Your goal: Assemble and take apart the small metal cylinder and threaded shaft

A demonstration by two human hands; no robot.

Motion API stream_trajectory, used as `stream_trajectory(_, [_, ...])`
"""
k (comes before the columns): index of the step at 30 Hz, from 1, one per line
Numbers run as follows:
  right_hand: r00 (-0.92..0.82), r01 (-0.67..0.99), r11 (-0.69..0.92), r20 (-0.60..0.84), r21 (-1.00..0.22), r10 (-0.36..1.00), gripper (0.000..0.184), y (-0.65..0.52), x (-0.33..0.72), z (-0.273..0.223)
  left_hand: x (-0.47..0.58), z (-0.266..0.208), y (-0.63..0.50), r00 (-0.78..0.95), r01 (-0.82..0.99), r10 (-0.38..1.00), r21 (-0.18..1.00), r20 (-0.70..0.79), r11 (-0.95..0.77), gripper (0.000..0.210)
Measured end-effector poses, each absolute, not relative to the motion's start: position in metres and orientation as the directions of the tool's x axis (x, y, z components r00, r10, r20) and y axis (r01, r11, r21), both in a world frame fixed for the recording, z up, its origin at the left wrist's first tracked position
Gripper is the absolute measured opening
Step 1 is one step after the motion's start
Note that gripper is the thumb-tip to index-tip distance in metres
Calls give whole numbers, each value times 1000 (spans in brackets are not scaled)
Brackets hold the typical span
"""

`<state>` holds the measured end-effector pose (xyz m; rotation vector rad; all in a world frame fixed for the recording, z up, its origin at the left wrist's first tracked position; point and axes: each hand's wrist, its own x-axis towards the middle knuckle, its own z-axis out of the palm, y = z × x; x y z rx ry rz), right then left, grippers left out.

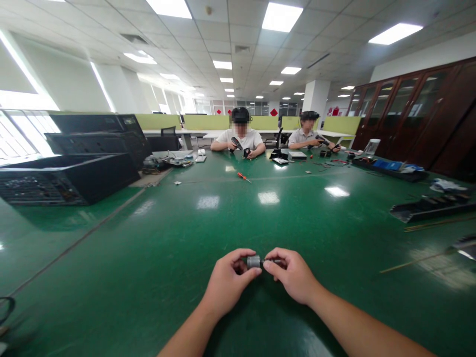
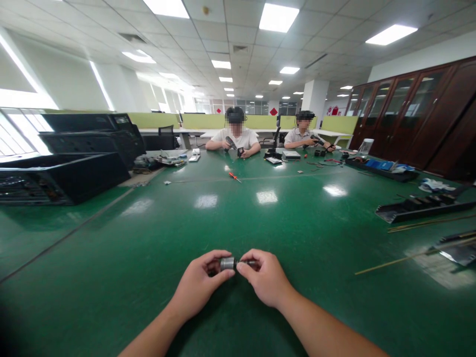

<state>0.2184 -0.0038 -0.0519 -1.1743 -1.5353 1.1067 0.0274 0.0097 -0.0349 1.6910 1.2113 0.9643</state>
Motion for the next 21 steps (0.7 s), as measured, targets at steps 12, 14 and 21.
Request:
stream_trajectory(12, [-143, 235, 180, 150, -955, 978, 16, -6, 217, -51, 28, -35, 9, 248, 314, 963, 931, 109, -186, 37])
stream_trajectory(14, [-141, 231, 181, 151, -956, 979, 16, -6, 217, -51, 28, -35, 9, 247, 316, 963, 931, 106, -183, 37])
stream_trajectory(21, [-134, 246, 191, 162, -950, 978, 14, -7, 217, -51, 28, -35, 9, 246, 327, 964, 927, 105, -185, 37])
